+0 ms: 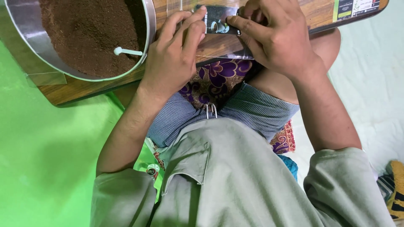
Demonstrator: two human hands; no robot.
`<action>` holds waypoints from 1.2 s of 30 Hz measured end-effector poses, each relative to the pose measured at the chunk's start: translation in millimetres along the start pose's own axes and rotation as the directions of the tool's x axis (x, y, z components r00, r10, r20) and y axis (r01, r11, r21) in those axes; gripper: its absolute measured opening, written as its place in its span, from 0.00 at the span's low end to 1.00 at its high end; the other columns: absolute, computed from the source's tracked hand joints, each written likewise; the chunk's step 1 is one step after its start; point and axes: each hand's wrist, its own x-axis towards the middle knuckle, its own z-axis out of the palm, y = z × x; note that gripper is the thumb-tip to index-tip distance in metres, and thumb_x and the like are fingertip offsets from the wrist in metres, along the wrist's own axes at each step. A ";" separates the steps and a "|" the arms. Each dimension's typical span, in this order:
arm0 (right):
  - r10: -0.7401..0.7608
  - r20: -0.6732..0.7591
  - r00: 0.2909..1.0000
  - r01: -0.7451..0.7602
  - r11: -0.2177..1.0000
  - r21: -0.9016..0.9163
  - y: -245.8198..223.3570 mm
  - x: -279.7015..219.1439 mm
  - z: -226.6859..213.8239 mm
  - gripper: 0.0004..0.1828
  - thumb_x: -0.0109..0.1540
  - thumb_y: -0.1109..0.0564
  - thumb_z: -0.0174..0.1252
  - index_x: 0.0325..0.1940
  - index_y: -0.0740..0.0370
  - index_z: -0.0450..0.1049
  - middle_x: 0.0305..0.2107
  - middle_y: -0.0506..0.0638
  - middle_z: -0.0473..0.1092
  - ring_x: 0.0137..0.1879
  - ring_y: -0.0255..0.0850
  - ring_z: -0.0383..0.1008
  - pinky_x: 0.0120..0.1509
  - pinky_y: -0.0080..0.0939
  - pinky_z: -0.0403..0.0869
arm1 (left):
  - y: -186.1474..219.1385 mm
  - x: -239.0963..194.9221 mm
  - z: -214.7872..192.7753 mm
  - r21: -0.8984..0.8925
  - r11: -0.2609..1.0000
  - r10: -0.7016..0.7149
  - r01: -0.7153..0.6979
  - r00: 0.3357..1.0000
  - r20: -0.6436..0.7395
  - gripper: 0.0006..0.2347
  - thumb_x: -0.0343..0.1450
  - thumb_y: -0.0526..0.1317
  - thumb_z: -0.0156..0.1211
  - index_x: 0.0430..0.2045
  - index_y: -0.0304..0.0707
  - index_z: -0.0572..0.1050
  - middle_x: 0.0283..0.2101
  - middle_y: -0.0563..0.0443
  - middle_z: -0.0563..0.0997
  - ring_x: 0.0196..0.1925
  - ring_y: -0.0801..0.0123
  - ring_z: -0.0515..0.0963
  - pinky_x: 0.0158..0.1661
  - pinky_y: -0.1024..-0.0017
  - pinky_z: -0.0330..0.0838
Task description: Scooping coffee powder from a metal bowl into small plastic bags using a small spoon and a plastic container.
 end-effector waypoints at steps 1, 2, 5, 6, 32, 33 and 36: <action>-0.002 0.000 1.000 0.002 1.000 0.002 -0.3 -0.3 0.2 0.17 0.65 0.64 0.74 0.59 0.60 0.89 0.45 0.49 0.71 0.43 0.40 0.65 0.50 0.40 0.66 | -1.0 -1.2 2.1 0.001 1.000 -0.002 0.002 1.000 0.000 0.07 0.77 0.32 0.64 0.45 0.35 0.73 0.60 0.51 0.76 0.59 0.65 0.75 0.49 0.78 0.85; 0.005 -0.003 1.000 -0.005 1.000 -0.001 -0.2 -0.2 0.5 0.15 0.66 0.63 0.75 0.58 0.61 0.89 0.45 0.49 0.70 0.43 0.40 0.66 0.51 0.40 0.66 | -2.5 -2.1 4.4 0.022 1.000 0.001 -0.001 1.000 0.001 0.07 0.77 0.33 0.64 0.46 0.36 0.72 0.60 0.51 0.75 0.59 0.66 0.75 0.47 0.79 0.86; -0.006 -0.004 1.000 0.006 1.000 -0.001 3.5 -0.9 2.9 0.15 0.67 0.61 0.75 0.59 0.63 0.88 0.44 0.50 0.70 0.43 0.41 0.65 0.50 0.41 0.66 | -3.1 -1.8 4.8 0.033 0.999 0.002 -0.002 1.000 0.009 0.08 0.77 0.33 0.64 0.48 0.36 0.72 0.60 0.51 0.75 0.59 0.66 0.73 0.46 0.81 0.87; -0.022 -0.003 1.000 0.022 1.000 0.003 4.7 -1.5 4.2 0.17 0.67 0.60 0.74 0.60 0.64 0.88 0.43 0.50 0.69 0.42 0.41 0.65 0.48 0.41 0.65 | -2.6 -1.7 3.5 0.024 1.000 0.001 -0.001 1.000 0.018 0.09 0.77 0.32 0.64 0.49 0.35 0.71 0.60 0.50 0.75 0.60 0.65 0.73 0.46 0.81 0.87; -0.235 0.211 0.949 0.283 0.929 -0.238 36.1 -1.4 3.6 0.43 0.69 0.17 0.51 0.75 0.44 0.81 0.48 0.46 0.65 0.46 0.38 0.66 0.47 0.35 0.69 | 13.8 -3.4 3.2 0.219 0.976 -0.074 0.003 0.946 0.317 0.43 0.76 0.73 0.67 0.72 0.34 0.62 0.73 0.45 0.53 0.68 0.53 0.62 0.64 0.63 0.70; -0.239 0.206 0.949 0.282 0.936 -0.212 36.6 -2.0 3.6 0.42 0.68 0.18 0.53 0.74 0.43 0.82 0.48 0.46 0.65 0.46 0.38 0.66 0.47 0.35 0.68 | 14.2 -3.3 4.1 0.200 0.980 -0.082 0.015 0.940 0.331 0.42 0.77 0.70 0.69 0.71 0.32 0.61 0.74 0.44 0.52 0.69 0.52 0.61 0.66 0.61 0.69; -0.260 0.214 0.941 0.301 0.935 -0.185 38.5 -2.7 3.9 0.38 0.67 0.21 0.56 0.71 0.42 0.83 0.51 0.46 0.67 0.48 0.38 0.68 0.48 0.34 0.70 | 15.7 -11.6 11.1 0.192 0.981 -0.088 0.027 0.944 0.317 0.42 0.81 0.71 0.64 0.70 0.23 0.63 0.76 0.43 0.46 0.72 0.50 0.59 0.70 0.63 0.68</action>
